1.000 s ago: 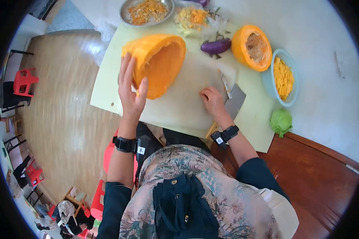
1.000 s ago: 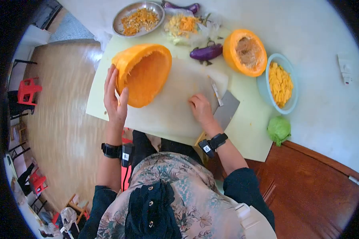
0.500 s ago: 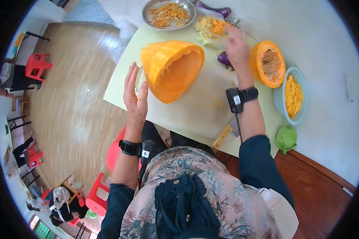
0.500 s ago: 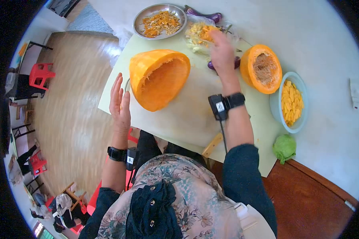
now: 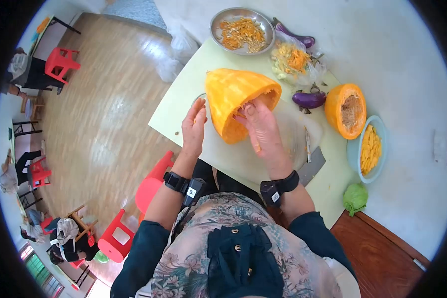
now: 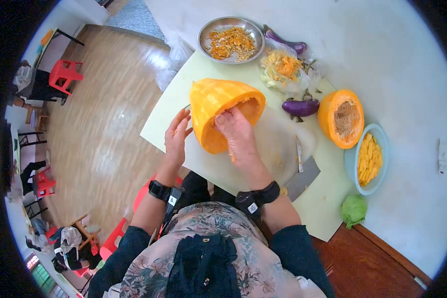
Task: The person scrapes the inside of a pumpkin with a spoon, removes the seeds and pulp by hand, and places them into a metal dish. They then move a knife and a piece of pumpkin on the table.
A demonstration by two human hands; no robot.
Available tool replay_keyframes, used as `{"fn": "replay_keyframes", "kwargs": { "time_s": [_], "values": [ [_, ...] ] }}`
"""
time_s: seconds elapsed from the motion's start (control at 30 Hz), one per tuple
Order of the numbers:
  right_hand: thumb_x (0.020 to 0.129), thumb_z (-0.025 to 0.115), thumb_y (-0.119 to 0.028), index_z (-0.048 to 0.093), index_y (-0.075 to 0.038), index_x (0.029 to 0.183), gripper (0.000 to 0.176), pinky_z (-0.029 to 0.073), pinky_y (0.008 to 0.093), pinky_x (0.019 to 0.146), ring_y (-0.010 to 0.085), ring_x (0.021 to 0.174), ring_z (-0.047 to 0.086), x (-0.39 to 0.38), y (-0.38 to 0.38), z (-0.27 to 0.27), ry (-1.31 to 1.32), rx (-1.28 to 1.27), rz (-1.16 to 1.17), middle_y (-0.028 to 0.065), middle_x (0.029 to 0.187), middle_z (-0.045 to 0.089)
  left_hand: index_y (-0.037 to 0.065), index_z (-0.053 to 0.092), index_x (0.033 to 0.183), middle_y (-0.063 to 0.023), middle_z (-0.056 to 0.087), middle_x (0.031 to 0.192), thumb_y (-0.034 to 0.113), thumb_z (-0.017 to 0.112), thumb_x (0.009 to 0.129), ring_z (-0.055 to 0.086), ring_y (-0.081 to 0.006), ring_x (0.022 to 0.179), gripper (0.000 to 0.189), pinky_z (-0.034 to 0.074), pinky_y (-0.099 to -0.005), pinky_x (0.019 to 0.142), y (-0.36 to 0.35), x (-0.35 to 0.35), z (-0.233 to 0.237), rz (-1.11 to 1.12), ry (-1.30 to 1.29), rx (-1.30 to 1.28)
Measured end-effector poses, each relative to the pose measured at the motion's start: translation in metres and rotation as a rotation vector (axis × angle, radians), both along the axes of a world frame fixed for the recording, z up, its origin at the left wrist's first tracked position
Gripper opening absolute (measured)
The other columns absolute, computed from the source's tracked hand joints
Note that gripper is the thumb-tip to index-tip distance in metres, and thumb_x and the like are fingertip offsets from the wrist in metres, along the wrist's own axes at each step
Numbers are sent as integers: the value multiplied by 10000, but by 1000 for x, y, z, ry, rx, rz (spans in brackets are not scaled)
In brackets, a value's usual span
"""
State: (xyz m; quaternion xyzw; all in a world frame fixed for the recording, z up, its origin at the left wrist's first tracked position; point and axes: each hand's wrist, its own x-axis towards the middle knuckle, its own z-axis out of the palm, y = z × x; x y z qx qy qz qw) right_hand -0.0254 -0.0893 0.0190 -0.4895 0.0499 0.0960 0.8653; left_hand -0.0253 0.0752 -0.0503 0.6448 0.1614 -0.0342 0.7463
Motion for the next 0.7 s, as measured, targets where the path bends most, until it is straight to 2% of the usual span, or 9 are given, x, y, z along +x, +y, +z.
{"fn": "replay_keyframes", "kwargs": {
  "time_s": [0.07,0.1,0.17,0.33,0.37,0.4,0.43,0.5,0.7],
  "values": [
    [866,634,-239,380,2,1281,543,412,319,933,182,1150,471,6,17,10,74,93,-79,85,1246,493,10,393,1344,-136,479,1306,222,497,929,481,-215,1182,477,445,-343,923,-1,6,-7,-66,1,-66],
    [866,634,-239,380,2,1281,543,412,319,933,182,1150,471,11,26,11,71,88,-78,85,1246,493,-8,371,1349,-145,474,1305,211,501,926,491,-212,1169,494,451,-336,920,-1,7,-2,-82,2,-83],
    [809,693,-187,489,-5,1183,464,475,273,820,158,998,573,18,41,9,152,35,-288,95,1147,558,-11,366,1350,-147,477,1299,214,499,927,498,-210,1158,497,458,-333,906,1,11,-3,-92,31,-106],
    [770,652,-88,575,23,1055,315,498,271,737,149,850,615,19,48,-5,265,-32,-333,69,981,627,-7,375,1335,-116,542,1203,219,489,925,552,-187,1064,482,491,-316,820,7,24,-6,-124,184,-302],
    [767,650,-90,574,23,1062,324,497,267,737,147,860,612,19,51,-7,264,-31,-362,68,986,625,11,402,1319,-95,562,1168,229,479,927,569,-179,1031,455,493,-313,805,10,27,-5,-154,190,-340],
    [764,649,-92,573,24,1068,334,496,263,736,144,870,609,18,54,-10,257,-28,-389,67,991,624,17,351,1352,-99,538,1212,269,485,924,537,-192,1088,514,471,-341,830,13,34,-8,-202,249,-354],
    [764,649,-92,573,24,1068,334,496,263,736,144,870,609,17,55,-9,242,-50,-447,67,991,624,39,382,1331,-100,539,1208,331,479,926,531,-195,1085,508,458,-360,844,16,38,-1,-273,242,-428],
    [781,631,-57,547,34,1117,359,495,284,800,167,938,606,14,60,-9,212,-49,-401,90,1055,614,75,417,1303,-86,518,1194,416,487,915,485,-218,1111,522,421,-405,887,21,47,-15,-300,309,-531],
    [763,630,-103,580,22,1100,363,486,257,765,131,887,602,-8,51,1,253,-142,-314,64,1012,625,123,396,1322,-66,466,1230,535,497,877,460,-239,1124,615,402,-433,919,27,60,-22,-342,453,-579]
  ]
}}
